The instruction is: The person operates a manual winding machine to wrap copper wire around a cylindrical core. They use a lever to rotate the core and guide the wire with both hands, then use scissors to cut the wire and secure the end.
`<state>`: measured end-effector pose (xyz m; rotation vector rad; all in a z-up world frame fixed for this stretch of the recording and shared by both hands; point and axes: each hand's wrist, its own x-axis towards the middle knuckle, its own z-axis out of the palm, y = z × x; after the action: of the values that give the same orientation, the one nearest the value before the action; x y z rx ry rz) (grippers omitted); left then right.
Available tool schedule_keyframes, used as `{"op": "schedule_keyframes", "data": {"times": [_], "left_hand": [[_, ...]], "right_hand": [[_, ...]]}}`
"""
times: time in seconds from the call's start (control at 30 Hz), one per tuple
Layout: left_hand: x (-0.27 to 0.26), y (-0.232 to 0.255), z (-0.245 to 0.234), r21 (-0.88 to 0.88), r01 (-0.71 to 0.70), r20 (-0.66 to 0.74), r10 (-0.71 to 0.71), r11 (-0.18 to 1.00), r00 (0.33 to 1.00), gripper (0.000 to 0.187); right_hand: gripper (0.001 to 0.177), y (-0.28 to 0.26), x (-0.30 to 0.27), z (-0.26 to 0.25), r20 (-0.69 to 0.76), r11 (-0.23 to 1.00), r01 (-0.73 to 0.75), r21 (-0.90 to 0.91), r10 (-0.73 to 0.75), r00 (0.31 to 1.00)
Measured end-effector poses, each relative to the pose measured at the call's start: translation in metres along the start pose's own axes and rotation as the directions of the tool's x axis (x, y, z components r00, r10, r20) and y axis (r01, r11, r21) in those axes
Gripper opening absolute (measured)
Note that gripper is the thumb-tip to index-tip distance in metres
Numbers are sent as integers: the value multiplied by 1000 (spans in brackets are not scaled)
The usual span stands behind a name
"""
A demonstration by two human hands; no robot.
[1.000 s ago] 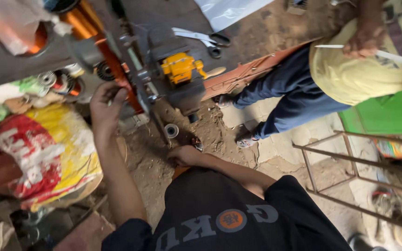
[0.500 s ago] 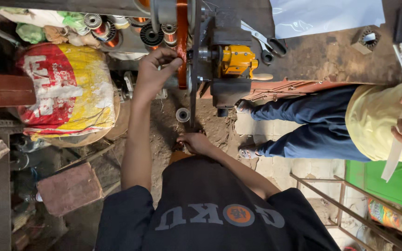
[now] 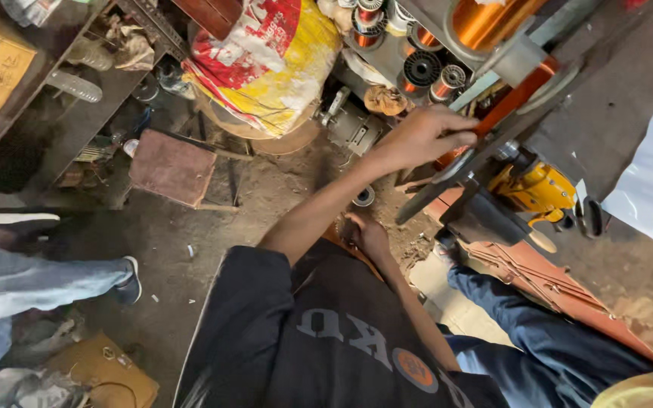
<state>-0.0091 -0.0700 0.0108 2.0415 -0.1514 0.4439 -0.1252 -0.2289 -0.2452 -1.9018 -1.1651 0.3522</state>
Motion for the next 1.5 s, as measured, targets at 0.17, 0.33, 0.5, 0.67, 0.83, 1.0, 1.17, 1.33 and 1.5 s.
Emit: {"op": "schedule_keyframes", "data": {"times": [0.17,0.33,0.5,0.67,0.83,1.0,1.17,1.33,1.5], "left_hand": [[-4,21,2,132,72,-48,-67,989,997,39],[-7,22,-8,76,-59,-39,62,995,997,31],[-8,22,-28,-18,-89,6,90,996,996,30],[-1,19,-42,-131,-95,88,107,987,990,26],[11,9,-52,-232,-177,168,219,956,961,22],[18,9,-53,-277,-11,309,100,961,946,19],[22,1,-60,-339,-177,275,277,924,921,19],[24,-1,-57,-342,-27,378,164,939,911,21],[25,-2,-55,-341,-85,354,212,936,911,21]], "right_hand": [[39,5,3,2,65,964,-217,-152,229,971],[40,22,-3,20,-58,956,-273,-110,268,962],[47,22,9,37,-276,972,-230,46,233,932],[33,-41,34,21,-593,816,-577,-36,448,669],[30,-148,58,-54,-446,690,-716,109,678,585],[35,-254,83,-140,-429,846,-491,208,529,732],[31,-344,102,-190,-664,990,138,-6,-108,740],[17,-387,129,-197,-589,650,755,-82,-643,490],[20,-388,124,-202,-401,564,824,-62,-770,497]]}}
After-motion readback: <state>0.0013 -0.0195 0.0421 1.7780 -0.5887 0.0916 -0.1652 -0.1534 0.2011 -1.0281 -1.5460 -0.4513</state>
